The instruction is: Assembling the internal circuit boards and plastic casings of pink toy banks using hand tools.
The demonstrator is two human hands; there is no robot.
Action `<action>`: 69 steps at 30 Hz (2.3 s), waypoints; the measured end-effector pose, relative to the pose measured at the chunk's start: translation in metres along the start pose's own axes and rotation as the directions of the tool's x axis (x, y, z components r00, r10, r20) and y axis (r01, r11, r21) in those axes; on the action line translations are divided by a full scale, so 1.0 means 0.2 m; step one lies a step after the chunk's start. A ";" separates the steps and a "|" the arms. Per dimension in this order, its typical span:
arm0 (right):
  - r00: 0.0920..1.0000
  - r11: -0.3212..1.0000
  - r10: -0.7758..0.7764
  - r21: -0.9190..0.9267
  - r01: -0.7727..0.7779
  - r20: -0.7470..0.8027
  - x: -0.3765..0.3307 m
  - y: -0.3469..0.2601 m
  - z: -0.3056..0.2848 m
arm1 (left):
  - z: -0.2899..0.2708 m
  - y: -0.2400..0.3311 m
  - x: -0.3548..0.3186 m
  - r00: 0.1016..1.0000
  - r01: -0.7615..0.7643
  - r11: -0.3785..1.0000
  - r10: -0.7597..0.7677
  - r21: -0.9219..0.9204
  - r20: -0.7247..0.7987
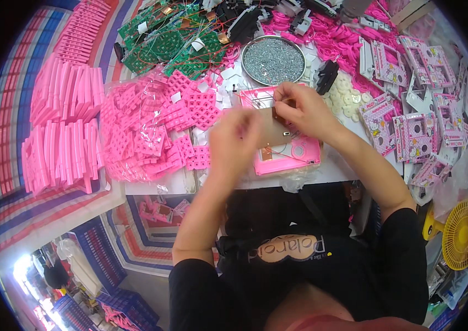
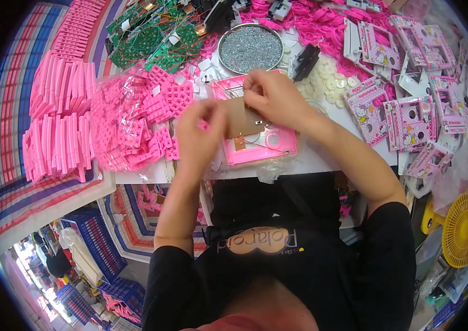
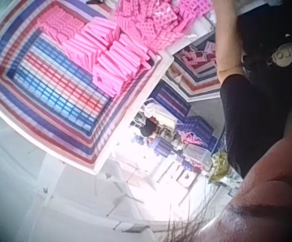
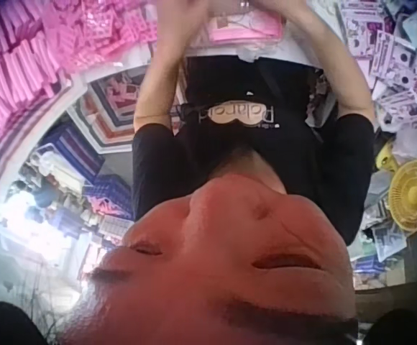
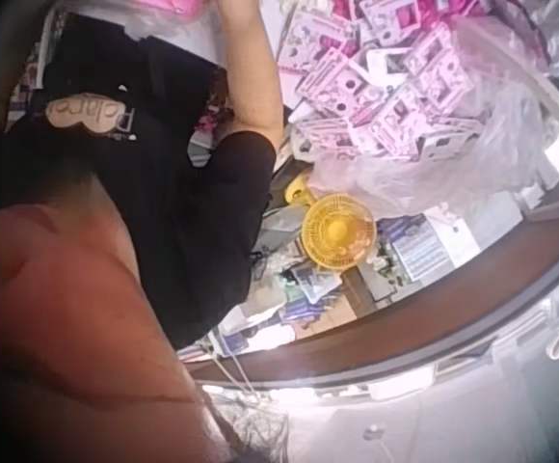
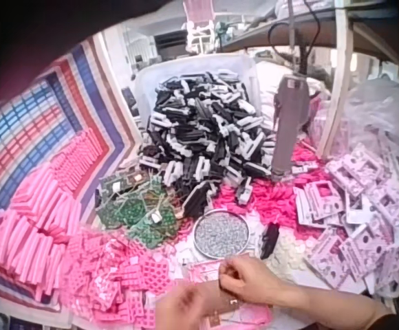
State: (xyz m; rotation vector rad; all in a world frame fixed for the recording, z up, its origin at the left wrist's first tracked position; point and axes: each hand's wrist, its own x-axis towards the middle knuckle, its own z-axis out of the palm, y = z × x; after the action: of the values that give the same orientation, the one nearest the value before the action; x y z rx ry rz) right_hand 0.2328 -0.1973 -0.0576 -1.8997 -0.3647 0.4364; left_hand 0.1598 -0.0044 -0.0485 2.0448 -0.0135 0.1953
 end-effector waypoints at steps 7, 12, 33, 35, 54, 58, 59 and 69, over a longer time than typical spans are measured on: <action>0.733 0.615 -0.536 -0.402 0.679 0.419 -0.05 -0.07 0.01 | -0.11 -0.21 0.39 0.996 -0.010 0.985 -0.006 0.171 0.092; 0.825 0.953 -0.262 -0.004 0.304 0.501 0.11 -0.16 -0.24 | -0.11 -0.13 0.35 0.983 -0.181 0.964 0.170 0.196 0.074; 0.759 0.475 -0.563 -0.624 0.620 0.326 -0.24 -0.07 0.20 | -0.09 -0.13 0.30 0.991 0.129 0.942 -0.134 0.312 -0.003; 0.748 0.472 -0.558 -0.605 0.642 0.359 -0.27 -0.09 0.21 | -0.08 -0.12 0.33 0.989 0.092 0.926 -0.129 0.367 0.076; 0.794 0.654 -0.607 -0.537 0.533 0.050 0.04 -0.01 -0.13 | 0.05 -0.05 0.23 0.885 -0.451 0.775 0.453 0.441 0.110; 0.787 0.579 -0.615 -0.654 0.487 0.041 0.07 -0.04 -0.11 | 0.04 -0.09 0.22 0.896 -0.421 0.778 0.436 0.466 0.080; 0.785 0.534 -0.615 -0.692 0.485 0.075 0.08 -0.05 -0.12 | 0.05 -0.09 0.21 0.911 -0.385 0.810 0.410 0.441 0.043; 0.852 0.441 -0.422 -0.751 0.492 0.311 -0.18 -0.10 -0.07 | 0.06 -0.07 0.24 0.879 -0.460 0.790 0.470 0.405 0.081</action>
State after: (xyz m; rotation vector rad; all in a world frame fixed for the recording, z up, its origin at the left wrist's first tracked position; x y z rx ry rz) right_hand 0.2062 -0.2189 -0.0288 -2.5385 -1.3023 -0.0877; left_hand 0.2092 -0.0047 -0.0603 2.4351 -0.5103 0.5742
